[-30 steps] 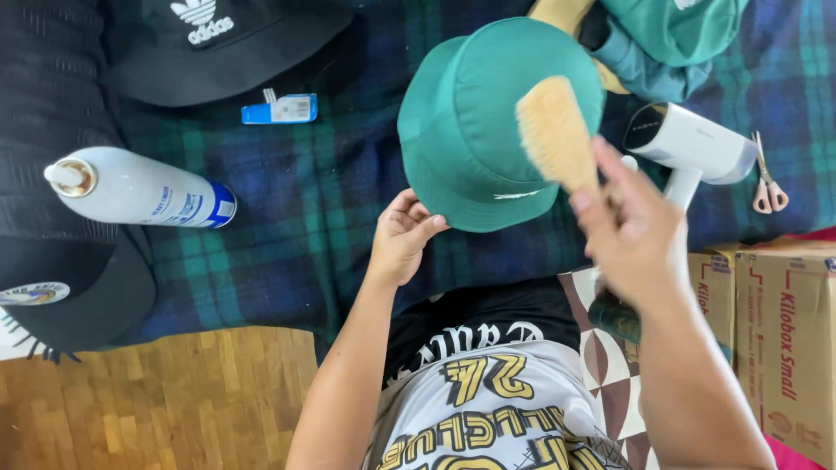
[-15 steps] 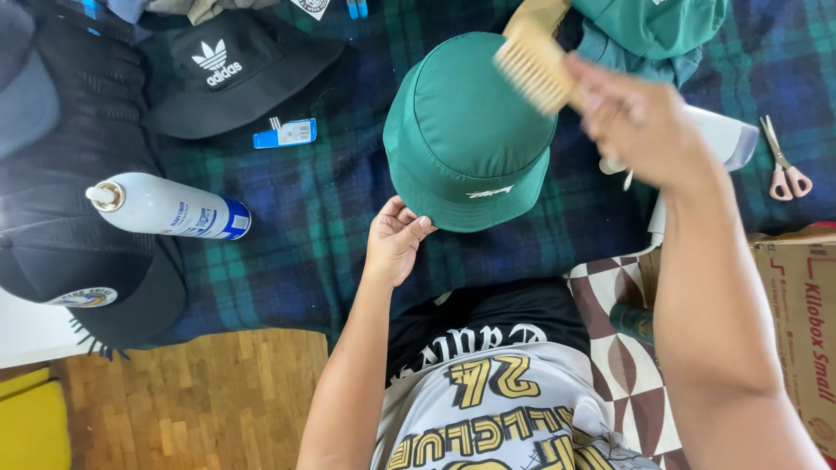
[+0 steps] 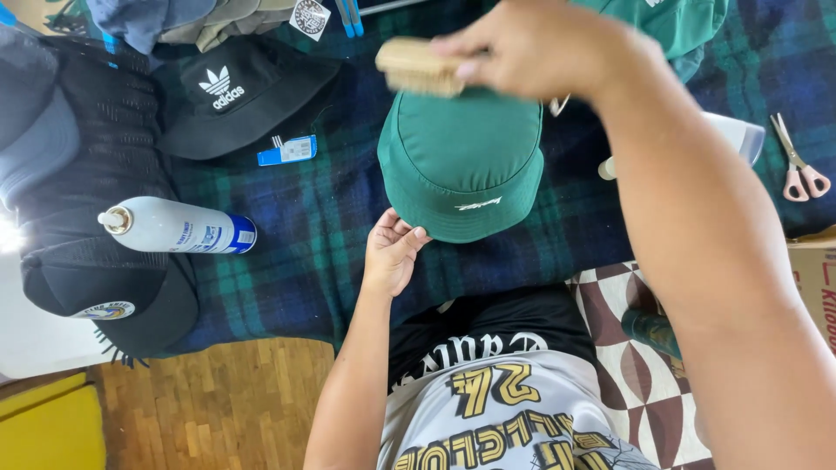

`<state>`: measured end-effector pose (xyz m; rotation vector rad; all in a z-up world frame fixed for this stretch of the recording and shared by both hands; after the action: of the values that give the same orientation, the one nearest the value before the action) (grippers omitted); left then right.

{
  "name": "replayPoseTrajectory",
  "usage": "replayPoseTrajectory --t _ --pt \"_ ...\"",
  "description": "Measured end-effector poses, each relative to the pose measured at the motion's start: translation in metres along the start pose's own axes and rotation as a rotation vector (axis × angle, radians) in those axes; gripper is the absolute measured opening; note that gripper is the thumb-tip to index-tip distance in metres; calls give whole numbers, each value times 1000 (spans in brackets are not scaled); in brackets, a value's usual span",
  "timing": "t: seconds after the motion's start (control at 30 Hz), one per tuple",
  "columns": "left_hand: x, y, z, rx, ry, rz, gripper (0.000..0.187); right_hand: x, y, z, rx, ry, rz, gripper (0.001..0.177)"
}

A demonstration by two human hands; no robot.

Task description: Cleaning and restoring a green bucket hat using a hair dryer and a brush to remove lint or reshape the fabric.

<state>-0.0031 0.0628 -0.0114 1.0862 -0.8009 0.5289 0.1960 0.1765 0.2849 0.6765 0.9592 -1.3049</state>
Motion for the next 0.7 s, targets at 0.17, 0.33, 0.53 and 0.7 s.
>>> replayPoseTrajectory --t 0.17,0.33,0.53,0.7 --pt "3 1 0 6 -34 20 38 39 74 -5 159 37 -357 53" --pt "9 4 1 -10 -32 -29 39 95 105 42 195 479 -1011 49" --pt "-18 -13 -9 40 31 49 39 247 86 51 75 923 -1337 45" --pt "-2 -7 -5 43 34 44 39 253 101 64 177 778 -1466 46"
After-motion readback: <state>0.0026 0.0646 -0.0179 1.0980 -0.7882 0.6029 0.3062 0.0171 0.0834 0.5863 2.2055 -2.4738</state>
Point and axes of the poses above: each hand's wrist, its own z-axis away from the middle knuckle, its own x-axis out of the palm, y = z × x, the point moved 6 cm from there along -z, towards the middle knuckle, and after that the axes turned 10 degrees about z, right-handed, at the moved point
